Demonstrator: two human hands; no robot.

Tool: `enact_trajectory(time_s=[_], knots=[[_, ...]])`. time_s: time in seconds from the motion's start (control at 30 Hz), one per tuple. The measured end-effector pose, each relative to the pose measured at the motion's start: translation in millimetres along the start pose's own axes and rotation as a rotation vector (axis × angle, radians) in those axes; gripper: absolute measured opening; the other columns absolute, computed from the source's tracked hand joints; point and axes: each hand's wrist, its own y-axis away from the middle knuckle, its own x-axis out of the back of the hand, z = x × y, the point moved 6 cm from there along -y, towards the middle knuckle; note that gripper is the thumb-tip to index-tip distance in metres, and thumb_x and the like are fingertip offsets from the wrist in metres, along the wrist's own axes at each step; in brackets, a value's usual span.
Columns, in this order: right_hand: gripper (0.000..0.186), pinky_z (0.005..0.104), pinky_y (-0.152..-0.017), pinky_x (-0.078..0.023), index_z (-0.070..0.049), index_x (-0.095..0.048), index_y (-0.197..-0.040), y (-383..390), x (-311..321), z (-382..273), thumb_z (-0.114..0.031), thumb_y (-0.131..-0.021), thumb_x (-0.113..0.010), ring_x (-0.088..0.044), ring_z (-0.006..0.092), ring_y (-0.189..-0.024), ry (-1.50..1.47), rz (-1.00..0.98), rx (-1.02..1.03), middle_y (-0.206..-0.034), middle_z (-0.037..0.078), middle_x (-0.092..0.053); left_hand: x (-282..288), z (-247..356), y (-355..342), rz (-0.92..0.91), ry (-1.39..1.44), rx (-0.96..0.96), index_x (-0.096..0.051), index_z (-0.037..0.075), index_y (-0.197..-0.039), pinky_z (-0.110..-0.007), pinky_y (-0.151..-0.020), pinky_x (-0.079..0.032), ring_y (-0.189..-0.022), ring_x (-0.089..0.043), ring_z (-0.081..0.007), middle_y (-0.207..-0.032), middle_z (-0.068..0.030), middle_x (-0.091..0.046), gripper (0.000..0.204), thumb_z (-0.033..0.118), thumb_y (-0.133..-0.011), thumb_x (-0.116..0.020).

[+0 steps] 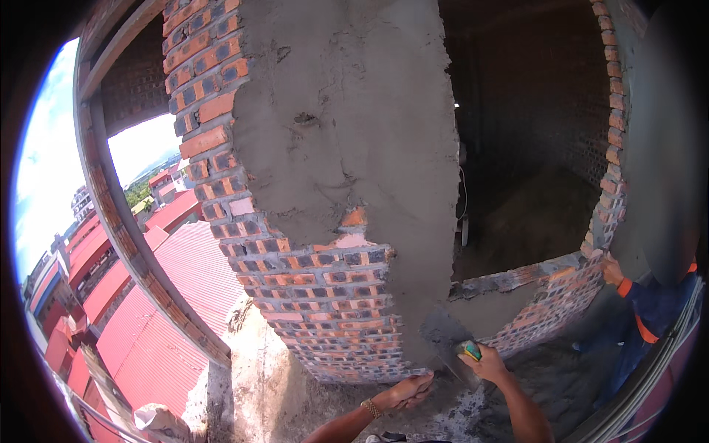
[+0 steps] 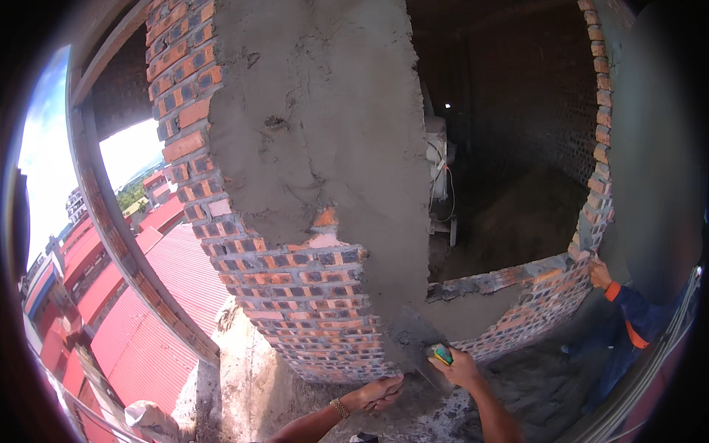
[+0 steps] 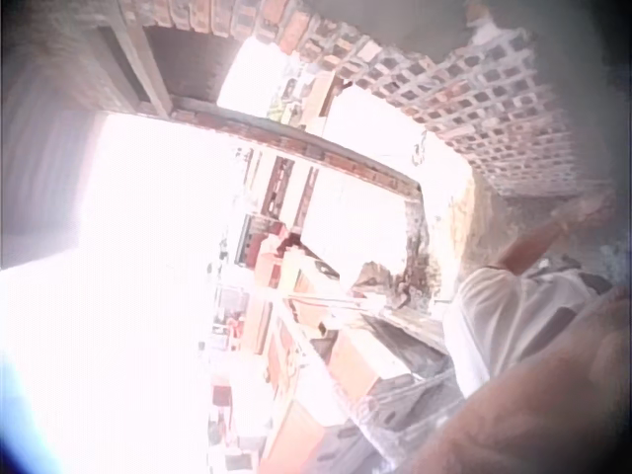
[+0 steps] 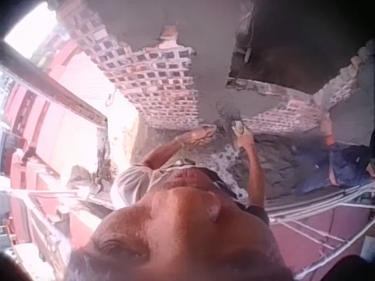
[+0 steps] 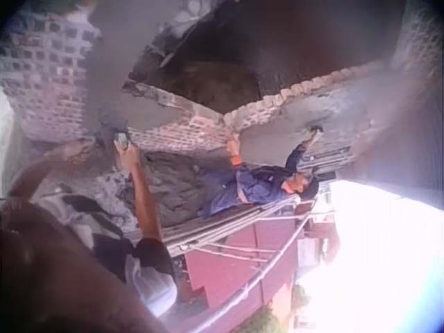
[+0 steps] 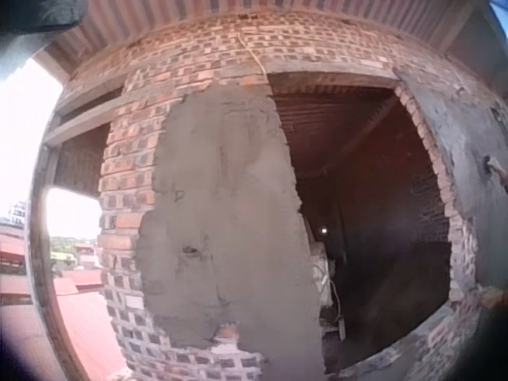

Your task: The person applies cement mortar to a brick wall using a trowel and a plastering float, spreading and smoothing the mixture over the brick surface.

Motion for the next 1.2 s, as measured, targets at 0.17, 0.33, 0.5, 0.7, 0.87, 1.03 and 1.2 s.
enact_trajectory(time_s=[0.17,0.33,0.5,0.7,0.87,1.03,1.2], knots=[[0.057,0.0494,-0.063,-0.049,0.004,-0.065,-0.092,166,70,317,-0.051,-0.087,-0.072,-0.065,0.0373,-0.068,0.059,0.422,-0.563,-0.071,0.019,-0.063,-77,-8,-117,0.032,-0.193,-0.036,-0.044,0.011,-0.077,-0.027,-0.038,-0.036,-0.04,-0.038,-0.0074,-0.055,0.004,-0.039,0.055,0.059,-0.104,-0.038],[0.04,0.0417,-0.043,-0.04,-0.001,-0.06,-0.081,318,59,390,-0.038,-0.088,-0.074,-0.056,0.024,-0.045,-0.704,0.608,-0.929,-0.056,0.009,-0.052,-90,-52,-148,0.239,-0.641,-0.003,-0.05,0.006,-0.085,-0.031,-0.04,-0.042,-0.043,-0.049,-0.0097,-0.056,0.0013,-0.047,0.056,0.059,-0.103,-0.042],[0.039,0.0405,-0.042,-0.039,-0.002,-0.059,-0.08,329,26,437,-0.036,-0.088,-0.074,-0.054,0.0225,-0.044,-0.631,0.56,-1.14,-0.056,0.008,-0.05,-49,136,-37,1.003,-0.487,-0.582,-0.053,0.006,-0.093,-0.03,-0.044,-0.047,-0.049,-0.054,-0.0117,-0.064,-0.0017,-0.053,0.048,0.052,-0.105,-0.044],[0.037,0.0391,-0.041,-0.038,-0.002,-0.058,-0.079,275,33,441,-0.035,-0.088,-0.074,-0.052,0.0207,-0.042,-0.544,0.47,-1.151,-0.055,0.007,-0.049,30,384,134,0.639,0.357,-1.523,-0.052,0.01,-0.094,-0.025,-0.051,-0.038,-0.057,-0.04,-0.0098,-0.069,0.0014,-0.043,0.046,0.048,-0.109,-0.03],[0.036,0.0379,-0.039,-0.037,-0.003,-0.058,-0.079,263,36,442,-0.033,-0.088,-0.074,-0.05,0.0192,-0.041,-0.51,0.419,-1.164,-0.054,0.006,-0.048,79,522,155,0.229,0.674,-1.617,-0.046,0.008,-0.083,-0.026,-0.049,-0.037,-0.052,-0.038,-0.01,-0.066,0.0012,-0.04,0.049,0.047,-0.107,-0.029],[0.034,0.0368,-0.038,-0.036,-0.004,-0.057,-0.078,279,37,451,-0.032,-0.088,-0.074,-0.048,0.0177,-0.039,-0.481,0.43,-1.21,-0.053,0.005,-0.047,73,539,130,0.381,0.762,-1.659,-0.041,0.01,-0.077,-0.029,-0.049,-0.037,-0.049,-0.037,-0.0115,-0.063,-0.0002,-0.04,0.047,0.044,-0.106,-0.028],[0.033,0.0356,-0.037,-0.034,-0.004,-0.056,-0.078,299,28,453,-0.031,-0.088,-0.074,-0.047,0.0162,-0.038,-0.458,0.415,-1.248,-0.053,0.004,-0.046,54,548,135,0.523,0.753,-1.595,-0.038,0.009,-0.075,-0.032,-0.051,-0.039,-0.05,-0.036,-0.0154,-0.059,-0.0021,-0.038,0.051,0.047,-0.106,-0.024]])
